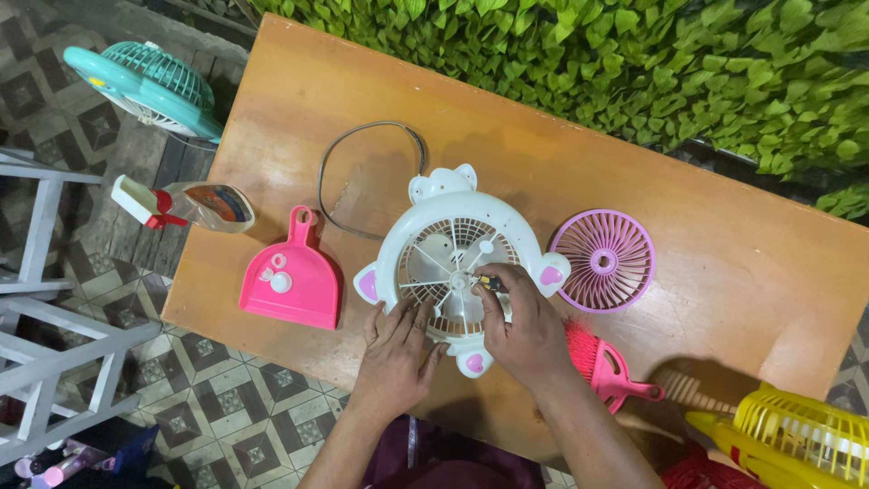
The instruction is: The person disassembles a small white bear-shaped electric fan, cleans the pink front grille with a brush, and reassembles the fan by securing the grille and center cap. The person then places the fan on a wooden stool.
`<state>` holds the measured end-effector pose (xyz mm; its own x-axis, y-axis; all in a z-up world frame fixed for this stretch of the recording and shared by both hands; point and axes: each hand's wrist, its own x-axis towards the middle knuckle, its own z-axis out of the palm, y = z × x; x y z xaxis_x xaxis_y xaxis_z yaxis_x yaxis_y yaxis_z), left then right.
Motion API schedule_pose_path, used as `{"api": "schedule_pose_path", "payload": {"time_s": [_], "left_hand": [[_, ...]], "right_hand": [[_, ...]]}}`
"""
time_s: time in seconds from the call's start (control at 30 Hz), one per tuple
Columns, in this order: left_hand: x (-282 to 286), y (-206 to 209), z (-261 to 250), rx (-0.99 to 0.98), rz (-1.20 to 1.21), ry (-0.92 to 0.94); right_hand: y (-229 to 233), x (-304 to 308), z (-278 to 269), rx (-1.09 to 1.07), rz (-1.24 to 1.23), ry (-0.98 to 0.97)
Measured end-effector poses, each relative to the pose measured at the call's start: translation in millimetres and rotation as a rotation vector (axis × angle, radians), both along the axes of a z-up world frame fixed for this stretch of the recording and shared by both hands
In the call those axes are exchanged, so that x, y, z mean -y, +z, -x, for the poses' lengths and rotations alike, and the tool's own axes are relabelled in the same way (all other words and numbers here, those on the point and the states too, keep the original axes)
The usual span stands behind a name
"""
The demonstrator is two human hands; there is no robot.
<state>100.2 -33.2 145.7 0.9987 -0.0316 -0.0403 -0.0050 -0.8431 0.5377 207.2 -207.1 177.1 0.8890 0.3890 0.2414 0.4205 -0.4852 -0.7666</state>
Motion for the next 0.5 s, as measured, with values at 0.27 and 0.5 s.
{"api": "schedule_pose_path", "payload": {"time_s": [0.27,0.5], "left_hand": [[14.2,8.7,-35.2,0.145,0.076,0.023],[15.5,1.4,-61.6,0.118,0.150,-0.025]], "right_hand": [[-3.9,5.7,-2.9,-0.115,-0.078,-0.044],[-5.9,7.0,-3.3,-0.140,-0.073,-0.083]]}}
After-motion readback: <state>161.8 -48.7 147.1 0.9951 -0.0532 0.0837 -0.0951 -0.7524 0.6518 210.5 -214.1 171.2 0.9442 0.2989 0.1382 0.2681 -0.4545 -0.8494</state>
